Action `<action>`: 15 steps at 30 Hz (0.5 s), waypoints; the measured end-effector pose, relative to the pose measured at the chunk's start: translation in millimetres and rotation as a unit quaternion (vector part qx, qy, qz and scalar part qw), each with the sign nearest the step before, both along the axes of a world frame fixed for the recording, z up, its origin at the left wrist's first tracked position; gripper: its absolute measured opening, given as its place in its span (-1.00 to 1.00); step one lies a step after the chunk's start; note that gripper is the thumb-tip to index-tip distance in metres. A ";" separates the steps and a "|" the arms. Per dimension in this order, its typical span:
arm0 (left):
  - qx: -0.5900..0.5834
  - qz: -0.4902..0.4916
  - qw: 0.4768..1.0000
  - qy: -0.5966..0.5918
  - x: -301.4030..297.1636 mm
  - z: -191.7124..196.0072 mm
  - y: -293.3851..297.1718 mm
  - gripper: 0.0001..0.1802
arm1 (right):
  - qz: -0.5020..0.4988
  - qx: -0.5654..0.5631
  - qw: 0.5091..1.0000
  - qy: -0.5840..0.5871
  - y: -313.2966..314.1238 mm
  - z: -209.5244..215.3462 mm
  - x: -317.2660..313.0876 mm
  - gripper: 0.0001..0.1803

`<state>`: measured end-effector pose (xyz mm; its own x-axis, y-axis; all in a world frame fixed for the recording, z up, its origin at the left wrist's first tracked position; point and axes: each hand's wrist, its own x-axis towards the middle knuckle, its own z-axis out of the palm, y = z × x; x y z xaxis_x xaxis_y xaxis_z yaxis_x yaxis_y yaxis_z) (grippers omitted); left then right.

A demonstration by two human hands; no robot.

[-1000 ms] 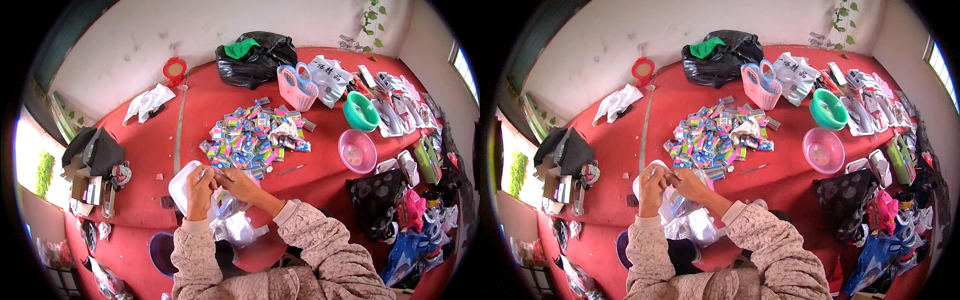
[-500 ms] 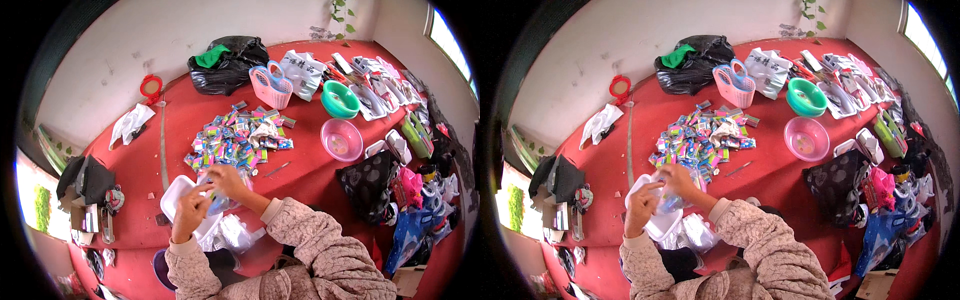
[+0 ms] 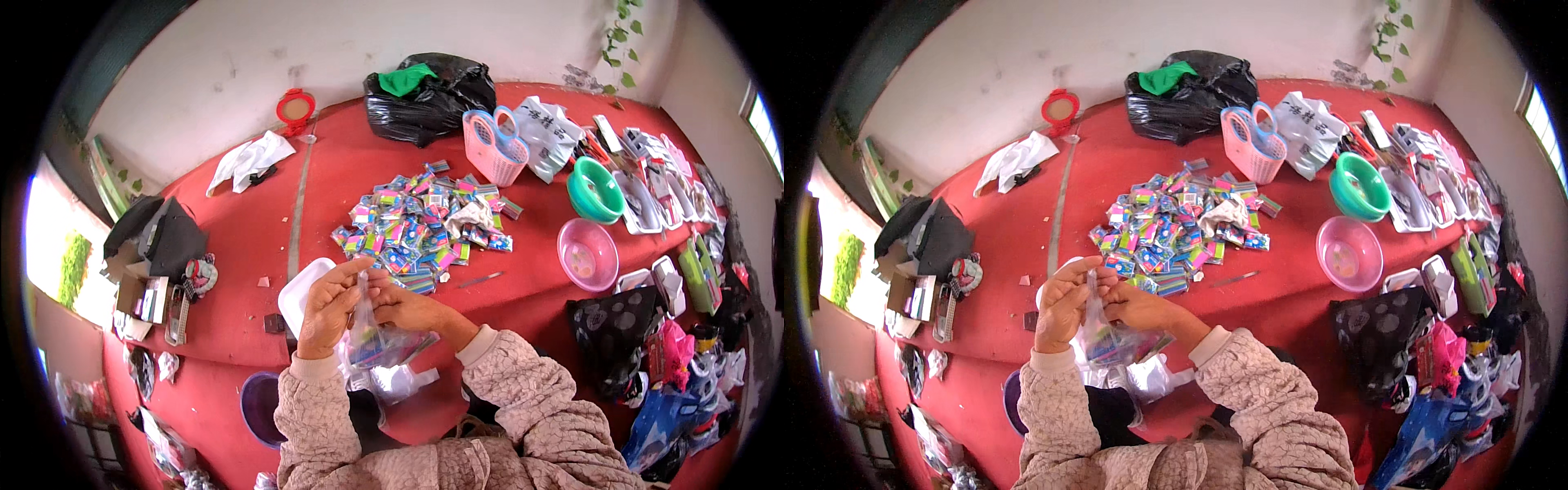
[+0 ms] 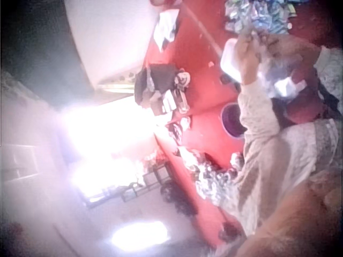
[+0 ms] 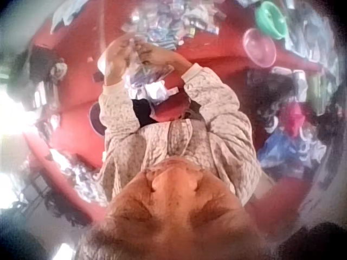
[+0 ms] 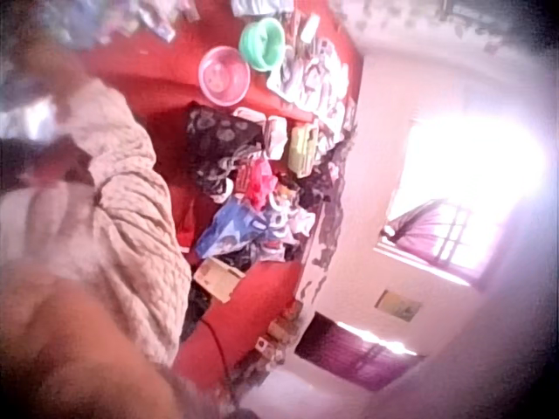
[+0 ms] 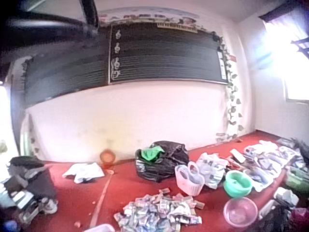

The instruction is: The person sits on the floor and packs small, colorful rectangular items into clear plastic bags. They pick up the items from a large pile, place them into the bags, and then put the filled bags into a white plastic container.

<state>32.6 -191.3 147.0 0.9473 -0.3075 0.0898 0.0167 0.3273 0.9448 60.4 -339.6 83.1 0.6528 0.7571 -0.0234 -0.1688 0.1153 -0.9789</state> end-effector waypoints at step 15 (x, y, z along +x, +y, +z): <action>0.230 0.136 0.957 -0.117 -5.7 11.7 30.1 -0.73 | -0.108 -0.093 0.968 -0.208 8.0 0.7 -3.6 -0.68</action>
<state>26.9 -161.2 158.7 0.9684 -0.1107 0.2235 -0.2394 -0.1607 0.9575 56.8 -331.6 83.8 0.7770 0.6106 0.1530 0.2528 -0.0801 -0.9642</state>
